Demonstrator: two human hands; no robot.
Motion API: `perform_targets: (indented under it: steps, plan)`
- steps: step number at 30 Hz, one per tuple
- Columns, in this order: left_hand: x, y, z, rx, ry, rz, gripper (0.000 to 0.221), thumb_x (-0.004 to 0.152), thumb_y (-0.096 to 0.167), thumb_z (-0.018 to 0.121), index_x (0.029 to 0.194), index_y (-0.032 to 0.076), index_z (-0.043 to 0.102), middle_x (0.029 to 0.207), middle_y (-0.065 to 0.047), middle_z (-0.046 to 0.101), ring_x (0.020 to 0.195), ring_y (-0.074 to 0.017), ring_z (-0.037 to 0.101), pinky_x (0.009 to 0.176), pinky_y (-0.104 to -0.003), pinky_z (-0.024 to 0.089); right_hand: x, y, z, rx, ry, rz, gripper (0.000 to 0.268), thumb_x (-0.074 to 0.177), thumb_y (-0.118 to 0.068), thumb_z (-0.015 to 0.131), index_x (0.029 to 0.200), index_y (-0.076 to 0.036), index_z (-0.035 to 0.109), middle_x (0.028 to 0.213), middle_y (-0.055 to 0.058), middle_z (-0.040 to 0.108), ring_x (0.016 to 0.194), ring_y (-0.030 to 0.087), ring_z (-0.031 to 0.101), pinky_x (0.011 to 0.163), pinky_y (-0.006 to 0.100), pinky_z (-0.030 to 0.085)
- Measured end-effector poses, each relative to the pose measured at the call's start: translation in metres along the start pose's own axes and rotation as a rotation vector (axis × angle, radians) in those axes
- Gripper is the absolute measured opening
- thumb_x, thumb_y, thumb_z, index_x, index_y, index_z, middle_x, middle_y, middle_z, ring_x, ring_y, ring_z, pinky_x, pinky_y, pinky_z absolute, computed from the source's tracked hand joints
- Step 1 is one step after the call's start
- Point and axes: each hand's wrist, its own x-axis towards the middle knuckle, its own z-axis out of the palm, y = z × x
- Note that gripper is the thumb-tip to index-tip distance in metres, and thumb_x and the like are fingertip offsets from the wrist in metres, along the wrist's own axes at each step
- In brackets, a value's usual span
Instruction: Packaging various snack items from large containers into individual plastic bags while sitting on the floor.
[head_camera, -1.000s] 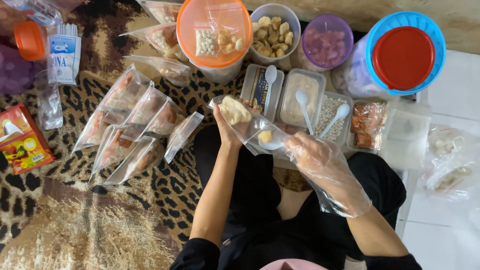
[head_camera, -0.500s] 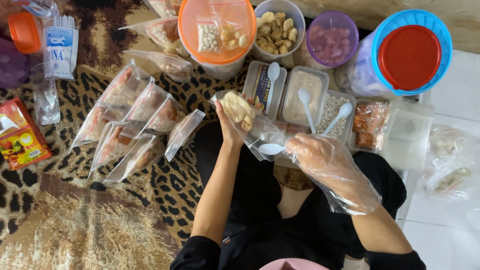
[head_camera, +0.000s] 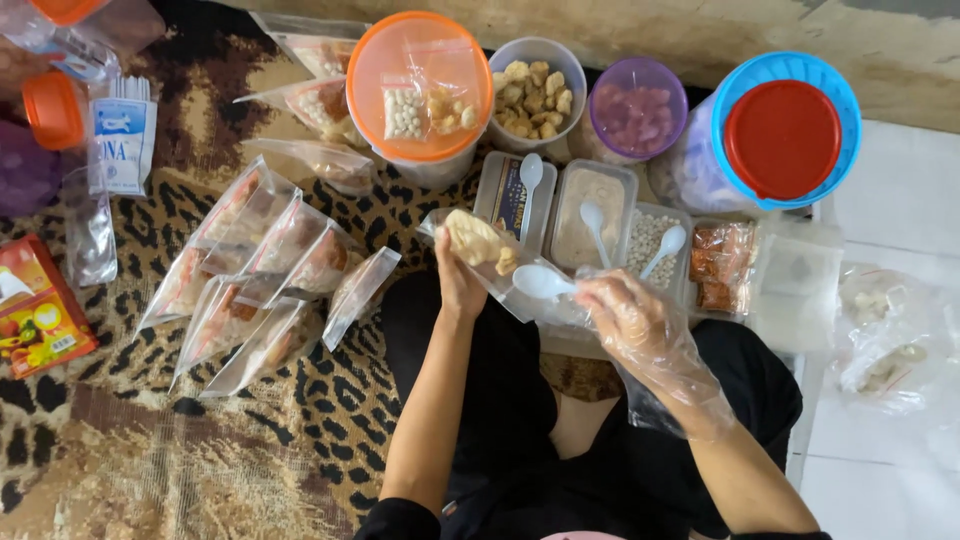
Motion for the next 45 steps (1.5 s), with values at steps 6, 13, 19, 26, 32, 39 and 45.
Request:
perform_targets:
  steps: [6,13,19,26,32,39,45]
  plan:
    - [-0.023,0.017,0.033,-0.185,0.074,-0.034,0.084,0.078,0.082,0.060,0.119,0.009,0.069,0.114,-0.017,0.074,0.103,-0.0323,0.073,0.096,-0.050,0.058,0.013,-0.008,-0.031,0.189,-0.168,0.068,0.003,0.095,-0.012,0.071,0.095,-0.011,0.074,0.079,0.005,0.072,0.065,0.018,0.070,0.064,0.027,0.062]
    - [-0.030,0.028,0.038,-0.186,-0.161,-0.035,0.085,0.076,0.083,0.056,0.108,0.004,0.065,0.106,-0.013,0.066,0.100,-0.0315,0.064,0.105,-0.049,0.048,0.045,0.065,-0.076,0.197,-0.430,0.283,0.027,0.091,-0.025,0.070,0.115,-0.013,0.078,0.113,0.002,0.077,0.108,0.015,0.071,0.096,0.031,0.051]
    - [-0.008,0.017,0.032,-0.206,0.046,-0.057,0.091,0.074,0.087,0.059,0.116,0.008,0.068,0.112,-0.016,0.074,0.102,-0.0321,0.072,0.097,-0.051,0.057,0.141,0.158,0.015,-0.283,-0.084,0.188,0.013,0.102,-0.028,0.066,0.113,-0.027,0.072,0.096,0.004,0.069,0.096,0.029,0.070,0.083,0.044,0.057]
    - [0.012,0.016,0.038,-0.295,0.124,-0.009,0.084,0.081,0.081,0.060,0.120,0.007,0.066,0.117,-0.016,0.072,0.105,-0.0353,0.071,0.100,-0.057,0.055,0.239,0.220,0.147,-0.980,0.107,-0.208,0.007,0.075,-0.022,0.066,0.073,-0.025,0.061,0.063,-0.006,0.052,0.050,0.014,0.061,0.042,0.030,0.051]
    - [0.023,0.022,0.043,-0.302,0.142,-0.002,0.083,0.085,0.079,0.055,0.125,0.007,0.065,0.122,-0.016,0.071,0.106,-0.0357,0.071,0.100,-0.058,0.055,0.277,0.208,0.164,-0.823,-0.399,0.118,0.016,0.075,-0.020,0.074,0.062,-0.020,0.065,0.056,-0.003,0.060,0.051,0.024,0.066,0.044,0.037,0.050]
    - [0.017,0.032,0.050,-0.296,-0.028,-0.031,0.076,0.081,0.072,0.062,0.122,0.008,0.060,0.111,-0.011,0.066,0.102,-0.0287,0.066,0.095,-0.051,0.055,0.300,0.160,0.070,-0.703,-0.721,0.055,0.013,0.091,0.004,0.066,0.095,-0.005,0.074,0.079,0.011,0.072,0.069,0.025,0.072,0.060,0.034,0.063]
    - [0.015,0.032,0.049,-0.293,-0.060,0.004,0.079,0.081,0.073,0.062,0.123,0.006,0.058,0.111,-0.012,0.064,0.104,-0.0297,0.066,0.095,-0.051,0.055,0.296,0.182,0.079,-1.024,-0.533,-0.165,0.015,0.077,-0.019,0.071,0.090,-0.021,0.080,0.086,-0.002,0.076,0.074,0.026,0.077,0.053,0.041,0.060]
